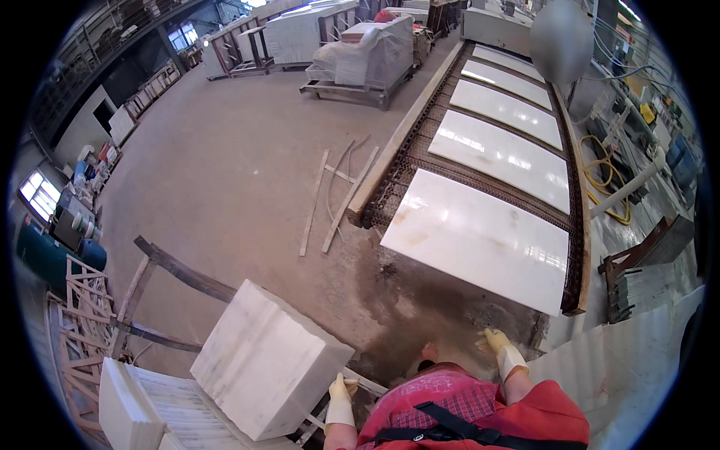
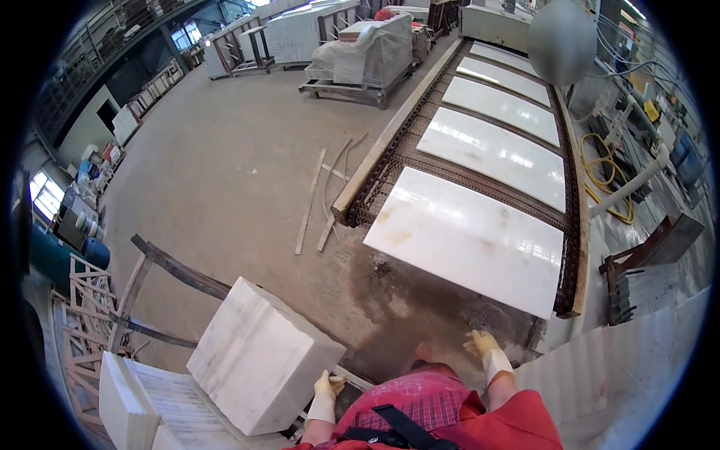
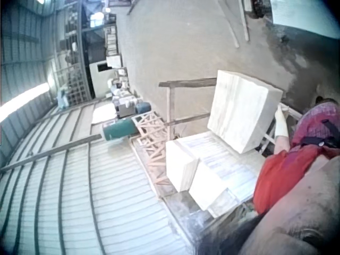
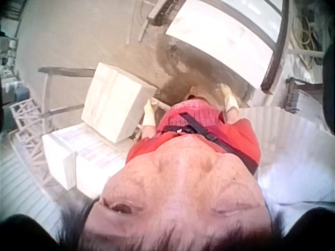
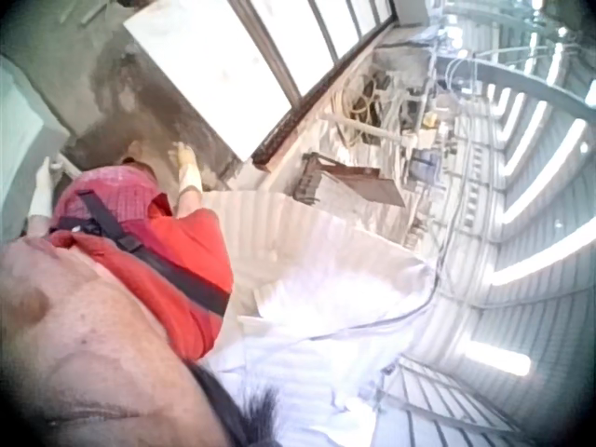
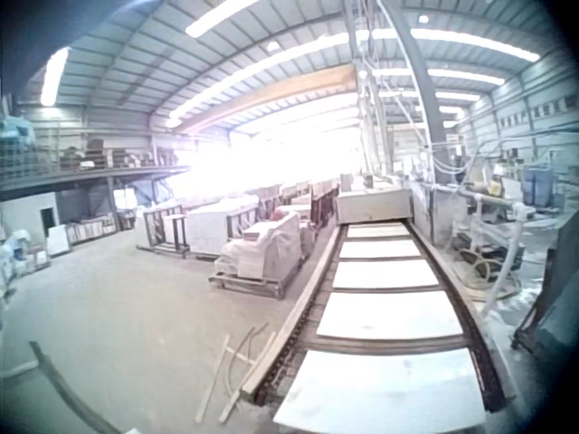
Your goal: The person repeatedly picks up large white rectangular tiles from a stack and places them onto a moving conveyor belt. The person wears gloves and an apron while performing this repetitive task in a factory setting.
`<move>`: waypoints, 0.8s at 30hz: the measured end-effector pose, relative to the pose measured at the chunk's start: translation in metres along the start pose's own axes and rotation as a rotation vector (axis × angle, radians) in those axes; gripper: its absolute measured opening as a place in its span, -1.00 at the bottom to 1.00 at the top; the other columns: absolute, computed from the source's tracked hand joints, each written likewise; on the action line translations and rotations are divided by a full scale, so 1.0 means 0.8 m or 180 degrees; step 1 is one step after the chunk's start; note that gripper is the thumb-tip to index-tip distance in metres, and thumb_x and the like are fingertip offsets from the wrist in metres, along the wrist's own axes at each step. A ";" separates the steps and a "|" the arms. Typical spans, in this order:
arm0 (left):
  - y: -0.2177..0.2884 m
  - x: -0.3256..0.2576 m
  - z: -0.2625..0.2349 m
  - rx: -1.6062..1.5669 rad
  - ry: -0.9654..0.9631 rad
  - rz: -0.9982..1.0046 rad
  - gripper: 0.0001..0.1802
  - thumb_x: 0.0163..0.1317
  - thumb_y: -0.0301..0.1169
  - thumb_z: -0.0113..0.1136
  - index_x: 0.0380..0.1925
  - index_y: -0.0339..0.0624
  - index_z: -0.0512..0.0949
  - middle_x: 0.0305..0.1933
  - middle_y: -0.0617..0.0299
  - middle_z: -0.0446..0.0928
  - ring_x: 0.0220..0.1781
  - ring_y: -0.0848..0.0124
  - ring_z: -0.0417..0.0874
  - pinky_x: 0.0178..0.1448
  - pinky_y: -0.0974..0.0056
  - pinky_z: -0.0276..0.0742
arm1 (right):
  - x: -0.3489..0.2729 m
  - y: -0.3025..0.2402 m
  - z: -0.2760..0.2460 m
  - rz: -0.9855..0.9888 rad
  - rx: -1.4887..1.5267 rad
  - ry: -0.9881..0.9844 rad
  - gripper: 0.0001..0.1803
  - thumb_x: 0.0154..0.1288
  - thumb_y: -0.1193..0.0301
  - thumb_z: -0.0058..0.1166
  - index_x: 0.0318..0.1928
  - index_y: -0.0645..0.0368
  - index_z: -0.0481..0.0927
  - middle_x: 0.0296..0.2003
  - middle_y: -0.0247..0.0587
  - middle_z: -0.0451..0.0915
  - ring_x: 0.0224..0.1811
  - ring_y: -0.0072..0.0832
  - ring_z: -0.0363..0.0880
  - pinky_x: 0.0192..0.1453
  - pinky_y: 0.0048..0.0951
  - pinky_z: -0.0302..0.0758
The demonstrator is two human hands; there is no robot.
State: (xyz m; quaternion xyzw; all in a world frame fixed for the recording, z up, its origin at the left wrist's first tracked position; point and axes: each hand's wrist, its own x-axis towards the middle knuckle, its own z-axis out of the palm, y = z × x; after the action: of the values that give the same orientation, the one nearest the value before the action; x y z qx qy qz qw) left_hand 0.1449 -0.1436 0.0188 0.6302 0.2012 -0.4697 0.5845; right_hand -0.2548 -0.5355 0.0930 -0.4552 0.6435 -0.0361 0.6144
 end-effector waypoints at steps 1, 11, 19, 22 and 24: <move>-0.003 -0.003 -0.007 -0.0047 -0.0044 0.0092 -0.31 0.52 0.04 -0.18 -0.59 -0.29 0.60 -0.16 -0.10 0.73 -0.12 0.06 0.72 0.05 0.03 0.57 | -0.003 -0.010 0.017 0.0077 -0.0059 -0.0075 -0.54 0.61 0.09 -0.29 0.11 0.07 0.61 -0.23 -0.07 0.76 -0.36 -0.33 0.70 -0.24 -0.32 0.63; -0.015 -0.004 -0.096 0.0694 0.0003 0.0069 -0.32 0.49 -0.04 -0.13 -0.59 -0.34 0.70 -0.36 0.02 0.75 -0.44 0.34 0.65 -0.29 0.29 0.51 | -0.054 -0.049 0.173 -0.0063 -0.0486 -0.0854 -0.57 0.61 0.13 -0.26 0.12 0.10 0.60 -0.20 -0.10 0.75 -0.27 -0.40 0.68 -0.13 -0.37 0.59; -0.028 0.005 -0.177 0.0374 0.0151 -0.0148 -0.34 0.54 -0.07 -0.26 -0.35 -0.33 0.74 -0.27 -0.01 0.75 -0.23 0.18 0.74 -0.01 0.14 0.59 | -0.090 -0.028 0.228 -0.0258 -0.0463 -0.0485 -0.61 0.58 0.22 -0.20 0.07 0.19 0.62 -0.24 -0.06 0.74 -0.23 -0.34 0.69 -0.05 -0.32 0.60; -0.029 -0.006 -0.198 0.0268 0.0102 -0.0068 -0.33 0.55 -0.04 -0.27 -0.26 -0.38 0.70 -0.21 -0.08 0.73 -0.23 0.12 0.74 -0.07 0.09 0.63 | -0.096 -0.020 0.244 -0.0289 -0.0688 -0.0388 -0.62 0.55 0.24 -0.17 0.07 0.20 0.62 -0.24 -0.04 0.73 -0.21 -0.32 0.69 -0.04 -0.30 0.59; -0.030 -0.014 -0.211 0.0258 0.0103 -0.0035 -0.32 0.56 -0.02 -0.28 -0.21 -0.40 0.68 -0.19 -0.10 0.72 -0.24 0.11 0.74 -0.09 0.07 0.64 | -0.100 -0.019 0.255 -0.0362 -0.0806 -0.0418 -0.61 0.54 0.24 -0.16 0.08 0.20 0.62 -0.22 -0.03 0.73 -0.19 -0.32 0.68 -0.04 -0.29 0.57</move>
State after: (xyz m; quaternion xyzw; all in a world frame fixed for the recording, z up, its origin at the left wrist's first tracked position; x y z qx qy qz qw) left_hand 0.1808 0.0213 -0.0060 0.6597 0.1950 -0.4705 0.5526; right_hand -0.0926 -0.3894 0.1134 -0.5661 0.5745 0.0405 0.5898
